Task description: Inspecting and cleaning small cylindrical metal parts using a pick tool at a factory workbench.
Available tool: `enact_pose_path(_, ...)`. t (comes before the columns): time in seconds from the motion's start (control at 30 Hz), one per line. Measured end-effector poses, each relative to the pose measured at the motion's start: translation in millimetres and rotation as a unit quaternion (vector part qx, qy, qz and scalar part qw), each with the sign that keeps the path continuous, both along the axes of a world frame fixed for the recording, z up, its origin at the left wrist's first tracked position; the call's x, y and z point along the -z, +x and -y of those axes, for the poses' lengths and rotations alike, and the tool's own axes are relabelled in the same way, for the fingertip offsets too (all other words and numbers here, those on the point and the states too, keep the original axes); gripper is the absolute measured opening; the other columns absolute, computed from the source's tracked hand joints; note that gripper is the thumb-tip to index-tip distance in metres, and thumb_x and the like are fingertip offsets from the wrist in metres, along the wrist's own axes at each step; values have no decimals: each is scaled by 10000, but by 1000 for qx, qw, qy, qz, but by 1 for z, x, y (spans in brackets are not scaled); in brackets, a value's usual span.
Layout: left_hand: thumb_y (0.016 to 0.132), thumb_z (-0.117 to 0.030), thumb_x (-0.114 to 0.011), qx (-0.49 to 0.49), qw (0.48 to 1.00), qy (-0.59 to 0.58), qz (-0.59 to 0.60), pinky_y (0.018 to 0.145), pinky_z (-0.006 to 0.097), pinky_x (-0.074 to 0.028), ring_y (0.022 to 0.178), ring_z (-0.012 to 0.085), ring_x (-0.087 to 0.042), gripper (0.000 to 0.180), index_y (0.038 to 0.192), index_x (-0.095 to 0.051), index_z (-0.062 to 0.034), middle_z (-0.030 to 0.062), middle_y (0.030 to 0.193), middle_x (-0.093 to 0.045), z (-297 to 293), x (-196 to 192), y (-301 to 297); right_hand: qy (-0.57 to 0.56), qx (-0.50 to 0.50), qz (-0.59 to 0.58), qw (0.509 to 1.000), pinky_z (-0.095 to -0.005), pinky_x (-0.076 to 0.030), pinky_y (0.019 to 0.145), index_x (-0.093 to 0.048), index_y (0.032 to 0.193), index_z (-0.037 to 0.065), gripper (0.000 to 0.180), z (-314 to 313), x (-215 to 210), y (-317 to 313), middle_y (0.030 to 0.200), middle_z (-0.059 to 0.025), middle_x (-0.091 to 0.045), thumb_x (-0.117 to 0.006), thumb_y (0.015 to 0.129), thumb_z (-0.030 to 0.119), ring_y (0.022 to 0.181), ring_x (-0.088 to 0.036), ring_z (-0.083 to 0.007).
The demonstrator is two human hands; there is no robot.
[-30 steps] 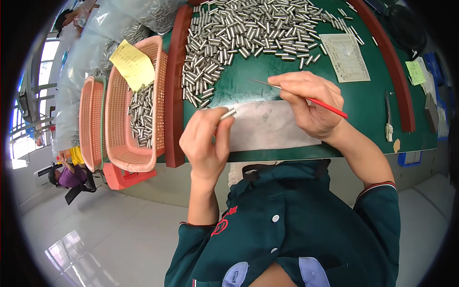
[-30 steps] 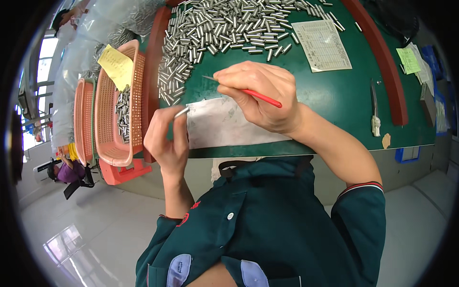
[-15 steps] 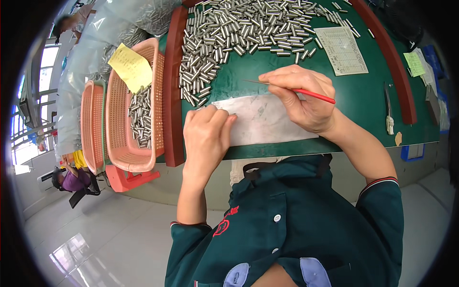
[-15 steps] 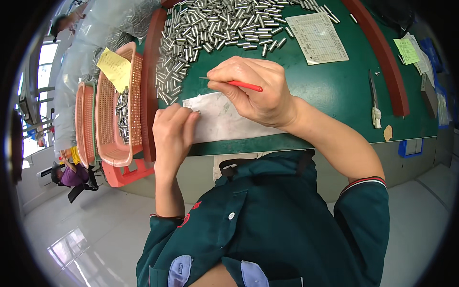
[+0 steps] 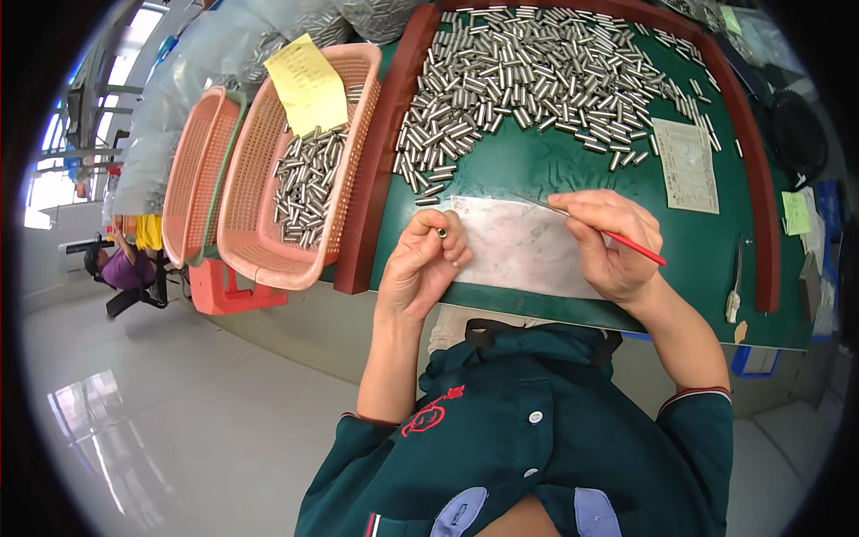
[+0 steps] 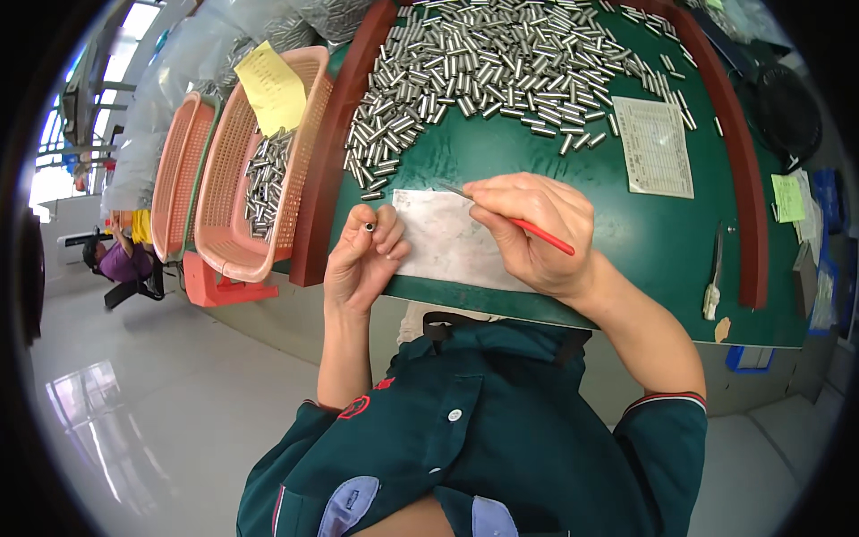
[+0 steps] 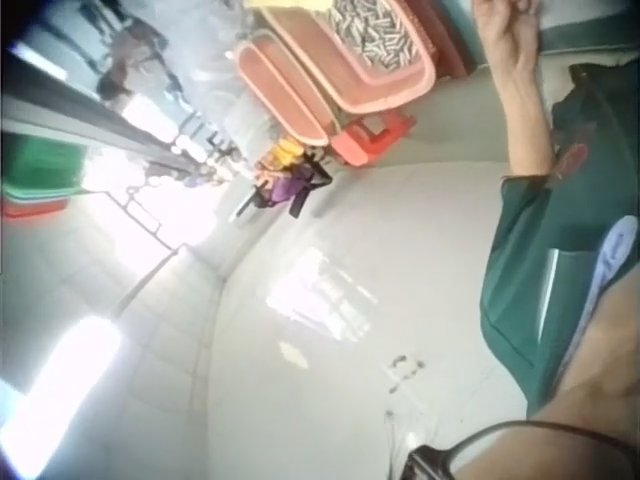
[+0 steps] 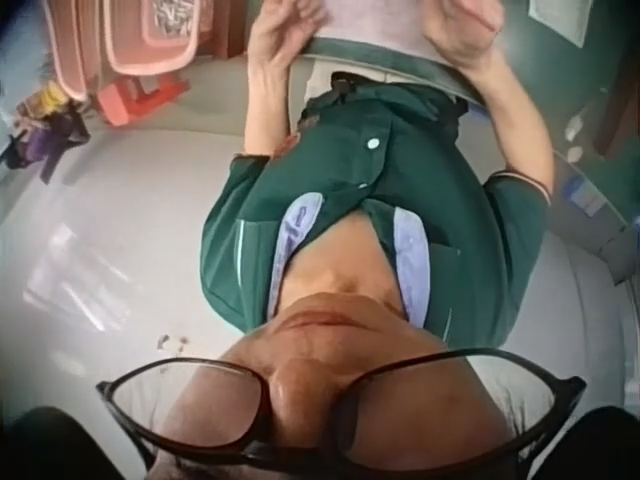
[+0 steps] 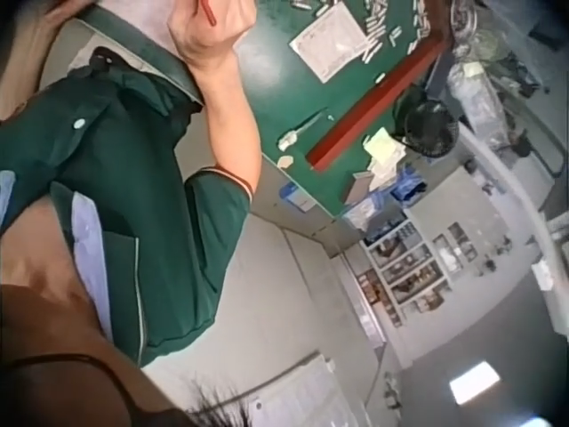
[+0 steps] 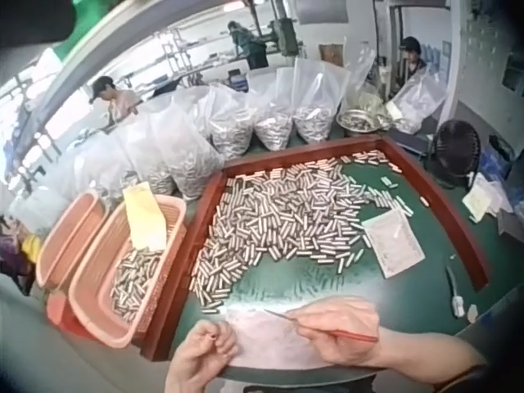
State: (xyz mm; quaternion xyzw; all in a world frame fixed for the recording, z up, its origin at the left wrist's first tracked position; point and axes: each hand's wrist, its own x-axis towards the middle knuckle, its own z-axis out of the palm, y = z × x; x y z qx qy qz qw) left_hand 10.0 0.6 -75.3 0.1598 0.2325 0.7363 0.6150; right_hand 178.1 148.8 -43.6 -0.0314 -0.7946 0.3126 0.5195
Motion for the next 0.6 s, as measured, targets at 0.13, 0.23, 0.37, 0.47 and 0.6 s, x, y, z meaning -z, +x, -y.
enact_pose_path(0.13, 855, -148, -561, -10, 1000, -22, 16, 647, 249, -327, 687, 122, -401, 140, 964, -552, -61, 16, 743, -442, 0, -4, -1, -2, 11, 2, 1000, -283, -514, 539, -532, 836, -19, 159, 0, 1, 0, 731, -151, -637, -646, 728, -48, 643, -649, -245)
enact_pose_path(0.23, 866, -147, -540, -22, 997, -54, 46, 652, 249, -333, 686, 119, -404, 149, 984, -545, -56, 13, 734, -441, 0, -7, -1, -4, 6, 4, 1000, -282, -514, 540, -530, 833, -18, 154, 0, 1, -1, 730, -152, -637, -642, 732, -50, 639, -648, -246)
enact_pose_path(0.37, 904, -138, -467, -62, 992, -90, 56, 623, 245, -319, 662, 112, -346, 159, 1014, -510, -31, 5, 721, -376, -1, -8, 0, -6, 3, 14, 1000, -283, -514, 542, -526, 829, -17, 154, 1, 0, 0, 725, -154, -635, -638, 731, -56, 641, -648, -248)
enact_pose_path(0.47, 903, -148, -478, -82, 988, -119, 63, 626, 248, -333, 660, 112, -370, 170, 1022, -506, -31, 7, 710, -402, -3, -11, 2, -6, 3, 18, 1000, -285, -515, 545, -522, 826, -18, 150, 0, 0, 0, 720, -155, -634, -634, 735, -59, 644, -648, -251)
enact_pose_path(0.6, 898, -157, -494, -97, 982, -152, 58, 632, 253, -351, 662, 112, -411, 187, 1038, -500, -34, 9, 711, -451, -7, -13, 3, -4, 5, 19, 1000, -287, -513, 538, -516, 827, -18, 141, 0, 0, 0, 715, -156, -629, -628, 749, -51, 642, -648, -251)
